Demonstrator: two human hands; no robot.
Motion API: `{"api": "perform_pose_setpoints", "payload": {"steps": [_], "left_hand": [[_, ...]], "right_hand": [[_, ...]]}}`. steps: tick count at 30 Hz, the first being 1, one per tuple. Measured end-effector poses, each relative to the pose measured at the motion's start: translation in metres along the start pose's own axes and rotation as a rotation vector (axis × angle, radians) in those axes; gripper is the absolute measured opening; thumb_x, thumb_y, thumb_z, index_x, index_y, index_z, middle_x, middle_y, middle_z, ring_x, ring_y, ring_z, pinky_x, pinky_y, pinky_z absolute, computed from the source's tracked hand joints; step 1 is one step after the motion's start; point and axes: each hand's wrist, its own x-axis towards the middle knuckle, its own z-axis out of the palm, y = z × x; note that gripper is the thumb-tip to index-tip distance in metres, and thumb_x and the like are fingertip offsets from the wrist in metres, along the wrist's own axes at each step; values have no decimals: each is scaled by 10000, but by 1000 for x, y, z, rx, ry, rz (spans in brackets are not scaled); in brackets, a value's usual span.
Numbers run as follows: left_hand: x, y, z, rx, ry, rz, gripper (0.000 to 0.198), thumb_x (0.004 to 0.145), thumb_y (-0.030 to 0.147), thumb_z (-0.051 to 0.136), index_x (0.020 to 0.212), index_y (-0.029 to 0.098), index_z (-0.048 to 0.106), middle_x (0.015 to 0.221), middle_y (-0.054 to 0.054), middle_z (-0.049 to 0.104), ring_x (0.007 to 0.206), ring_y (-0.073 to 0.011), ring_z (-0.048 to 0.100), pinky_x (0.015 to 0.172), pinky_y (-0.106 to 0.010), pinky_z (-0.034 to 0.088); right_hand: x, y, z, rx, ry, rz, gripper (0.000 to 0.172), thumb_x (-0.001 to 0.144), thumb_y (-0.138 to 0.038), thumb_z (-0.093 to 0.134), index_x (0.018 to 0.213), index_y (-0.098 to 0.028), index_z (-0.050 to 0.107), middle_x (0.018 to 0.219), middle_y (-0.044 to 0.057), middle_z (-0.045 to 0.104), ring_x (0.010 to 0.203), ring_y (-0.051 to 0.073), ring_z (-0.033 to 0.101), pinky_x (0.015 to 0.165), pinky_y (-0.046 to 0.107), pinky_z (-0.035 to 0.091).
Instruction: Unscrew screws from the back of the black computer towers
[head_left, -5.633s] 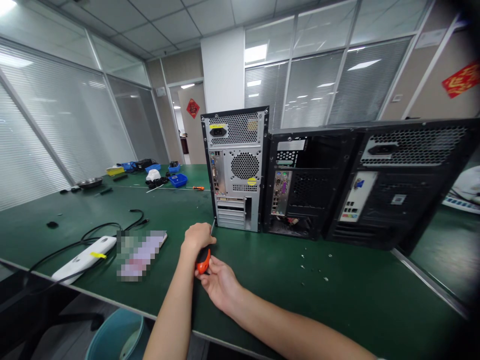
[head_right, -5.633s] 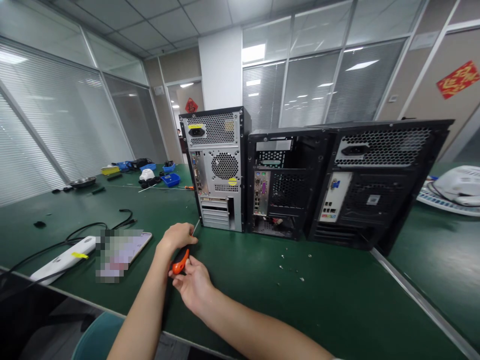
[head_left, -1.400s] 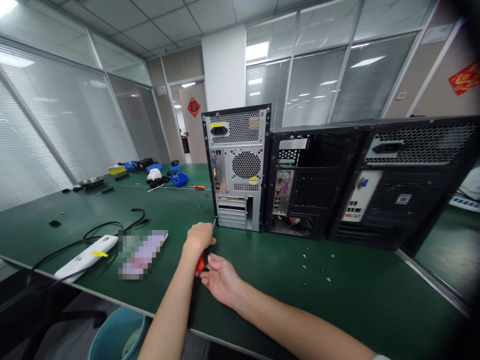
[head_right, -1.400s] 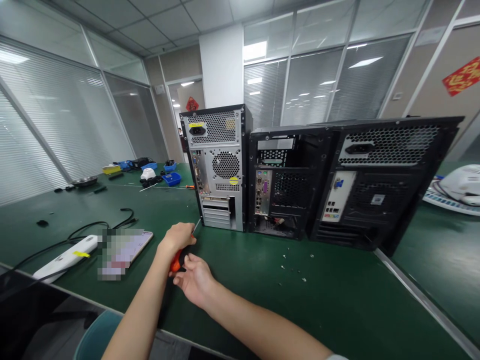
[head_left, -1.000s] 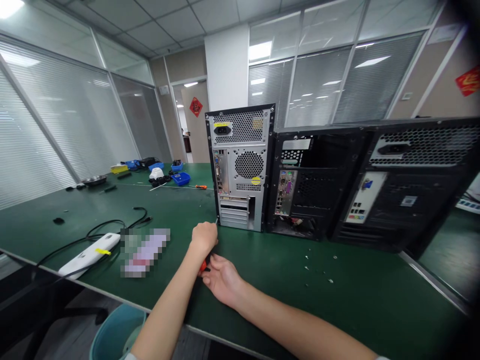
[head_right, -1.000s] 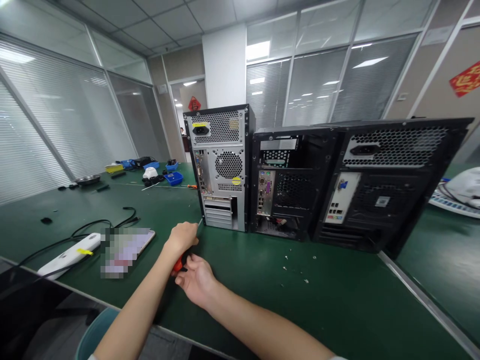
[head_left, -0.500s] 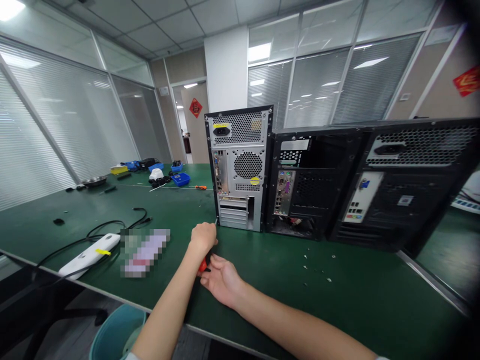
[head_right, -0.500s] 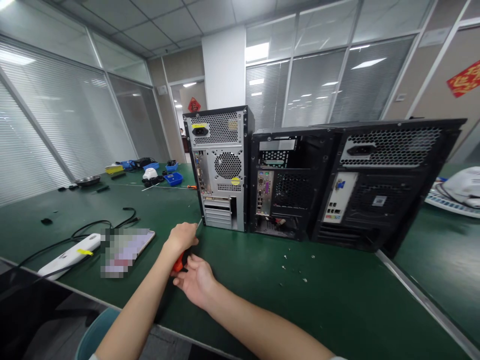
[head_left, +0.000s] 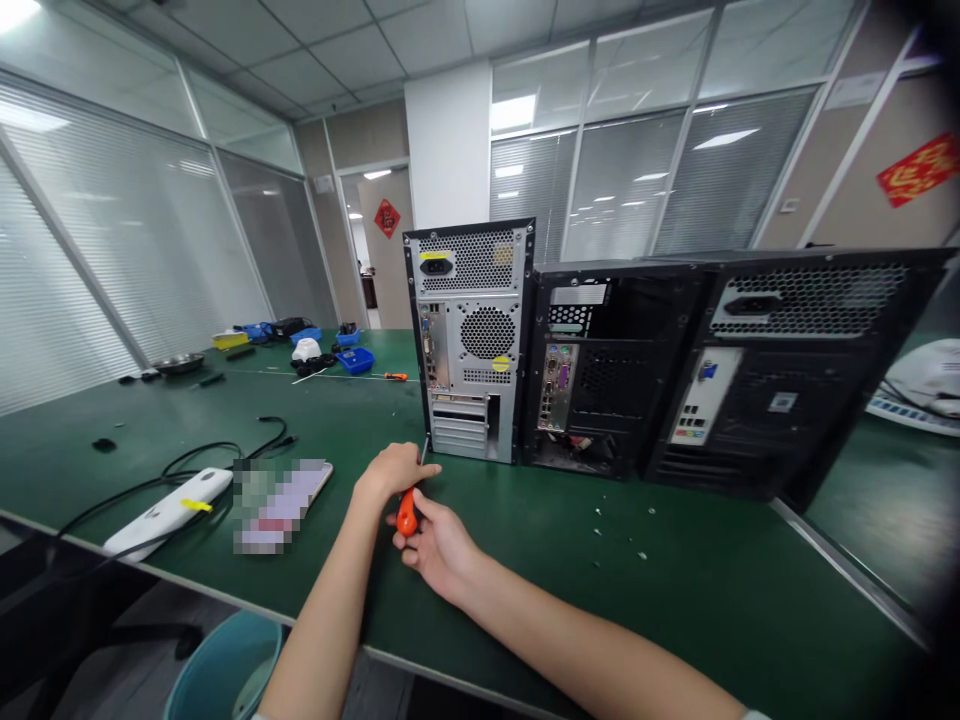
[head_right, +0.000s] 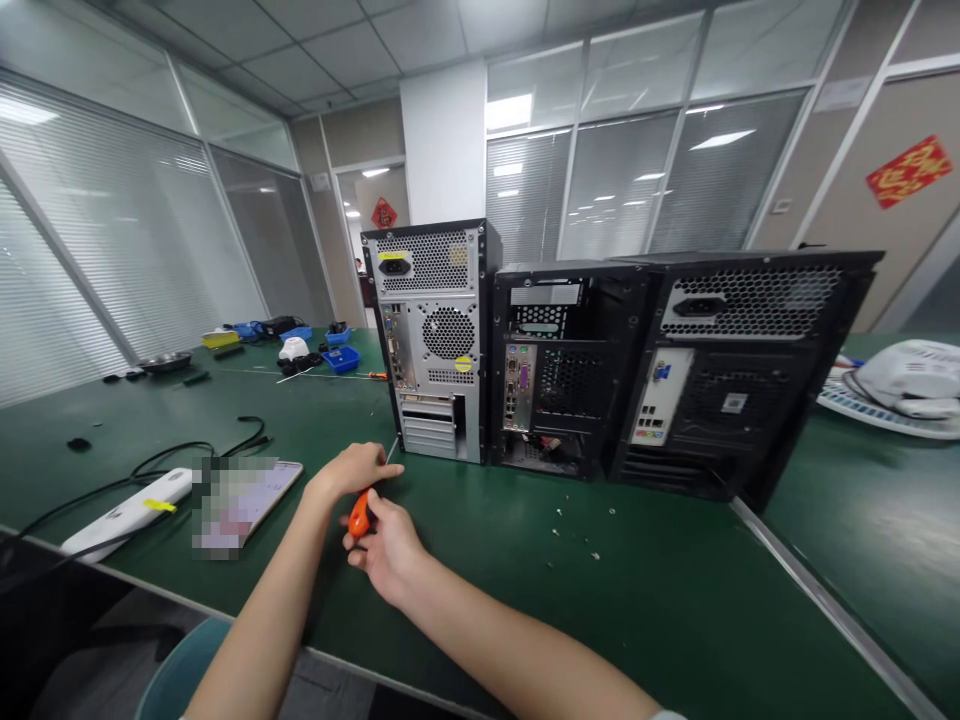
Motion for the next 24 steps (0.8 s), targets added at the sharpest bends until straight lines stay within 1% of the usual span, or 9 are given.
{"api": "perform_pose_setpoints", "payload": {"steps": [3, 6, 9, 12, 15, 17, 19, 22, 24], "left_hand": [[-3, -2, -3, -69, 45, 13, 464, 783, 576, 422, 830, 170, 642, 868, -106, 695, 822, -234, 648, 676, -279, 447], [-6, -3, -6, -201, 86, 45, 473, 788, 588, 410, 729, 179, 640, 812, -82, 696, 774, -212, 643, 673, -269, 433], [-9, -2, -11, -290, 154, 65, 476, 779, 606, 418, 710, 180, 619, 763, -68, 685, 741, -202, 633, 664, -265, 424], [-13, 4, -15, -399, 260, 96, 512, 838, 588, 302, 673, 181, 566, 647, -43, 639, 654, -172, 604, 642, -257, 414], [-14, 17, -15, -699, 287, 165, 510, 884, 524, 197, 678, 176, 507, 561, -9, 569, 522, -123, 541, 553, -230, 410], [-11, 29, -11, -939, 246, 261, 452, 881, 516, 225, 740, 170, 478, 556, 10, 539, 468, -98, 501, 466, -204, 387], [-6, 43, -4, -1104, 214, 349, 409, 877, 515, 260, 772, 167, 447, 574, 19, 527, 447, -77, 484, 429, -183, 377], [2, 66, 12, -1193, 203, 411, 375, 883, 501, 278, 852, 165, 440, 600, 30, 525, 439, -57, 475, 417, -160, 368], [5, 82, 23, -1180, 163, 469, 354, 890, 478, 280, 881, 165, 447, 586, 39, 516, 426, -54, 461, 414, -157, 362]], "right_hand": [[-5, -9, 4, 7, 6, 14, 255, 894, -344, 425, 755, -144, 501, 641, 38, 601, 417, 69, 469, 378, 163, 235], [-13, -20, 11, 18, -6, 23, 302, 917, -324, 355, 752, -128, 514, 644, 57, 607, 429, 68, 472, 383, 159, 246], [-25, -31, 16, 11, -25, 47, 253, 906, -312, 367, 791, -136, 507, 623, 53, 604, 418, 79, 475, 372, 164, 230], [-42, -43, 14, -65, -45, -2, 195, 885, -317, 402, 861, -153, 504, 627, 25, 604, 404, 80, 470, 367, 174, 238], [-60, -58, 5, -183, -55, -90, 180, 842, -338, 471, 906, -174, 509, 622, -2, 589, 398, 83, 468, 357, 178, 242], [-72, -70, -5, -264, -54, -128, 165, 808, -337, 524, 881, -190, 503, 619, -12, 580, 400, 80, 457, 349, 174, 248], [-84, -83, -17, -336, -25, -178, 172, 772, -327, 579, 858, -200, 502, 594, -31, 549, 397, 69, 433, 340, 162, 239], [-99, -103, -36, -394, 59, -268, 198, 743, -315, 625, 864, -208, 511, 567, -61, 481, 391, 55, 384, 326, 153, 219], [-107, -114, -50, -425, 93, -340, 193, 728, -296, 648, 838, -206, 517, 534, -81, 409, 387, 49, 339, 321, 152, 215]]}}
